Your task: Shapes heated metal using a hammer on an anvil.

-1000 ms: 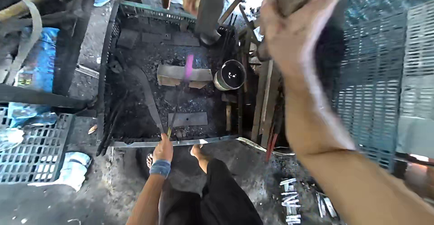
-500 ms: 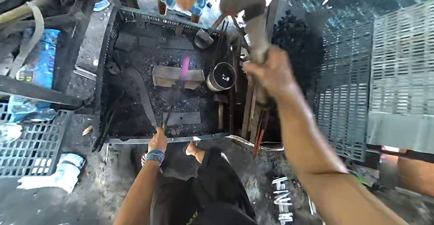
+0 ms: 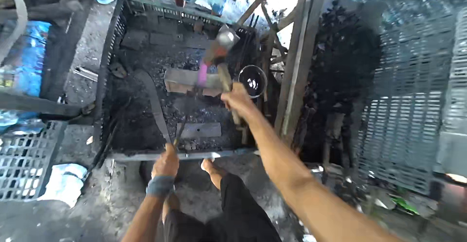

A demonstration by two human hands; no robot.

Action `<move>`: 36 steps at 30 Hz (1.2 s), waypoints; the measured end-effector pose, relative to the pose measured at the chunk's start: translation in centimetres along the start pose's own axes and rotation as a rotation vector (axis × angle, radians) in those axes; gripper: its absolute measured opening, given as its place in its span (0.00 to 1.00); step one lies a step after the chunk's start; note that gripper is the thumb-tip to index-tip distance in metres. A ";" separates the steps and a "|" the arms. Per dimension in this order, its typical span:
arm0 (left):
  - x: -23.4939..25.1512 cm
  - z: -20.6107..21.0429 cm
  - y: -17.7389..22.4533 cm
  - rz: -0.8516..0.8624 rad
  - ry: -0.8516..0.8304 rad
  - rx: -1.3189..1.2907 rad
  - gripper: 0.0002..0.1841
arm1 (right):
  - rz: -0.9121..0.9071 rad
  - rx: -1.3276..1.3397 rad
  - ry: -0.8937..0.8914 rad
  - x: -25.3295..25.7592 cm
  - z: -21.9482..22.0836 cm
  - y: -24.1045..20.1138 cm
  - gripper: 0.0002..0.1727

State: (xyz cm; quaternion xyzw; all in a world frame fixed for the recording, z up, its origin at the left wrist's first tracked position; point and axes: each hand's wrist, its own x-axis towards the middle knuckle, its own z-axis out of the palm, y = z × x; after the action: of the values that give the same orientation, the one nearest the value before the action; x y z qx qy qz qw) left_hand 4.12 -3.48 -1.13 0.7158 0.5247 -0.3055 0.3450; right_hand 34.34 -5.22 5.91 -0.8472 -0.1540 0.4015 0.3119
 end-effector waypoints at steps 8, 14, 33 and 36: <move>1.8 1.8 -0.7 0.043 0.027 0.009 0.35 | -0.653 -0.391 0.454 -18.6 -17.4 -17.3 0.33; 3.1 2.1 -0.6 0.006 -0.011 0.013 0.33 | -0.910 -0.211 0.719 -8.2 -8.8 -13.6 0.30; 2.7 1.2 -0.2 0.026 -0.003 0.005 0.34 | -0.962 -0.162 0.671 -11.7 -13.1 -14.9 0.22; 3.5 1.4 -0.1 -0.005 -0.021 0.014 0.32 | -0.733 -0.105 0.550 -4.7 -4.1 -6.5 0.23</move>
State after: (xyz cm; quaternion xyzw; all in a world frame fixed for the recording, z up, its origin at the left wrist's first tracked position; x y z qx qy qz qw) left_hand 4.84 -2.74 -4.78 0.7137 0.5208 -0.3174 0.3445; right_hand 34.48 -4.37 14.85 -0.8265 -0.3750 0.0166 0.4194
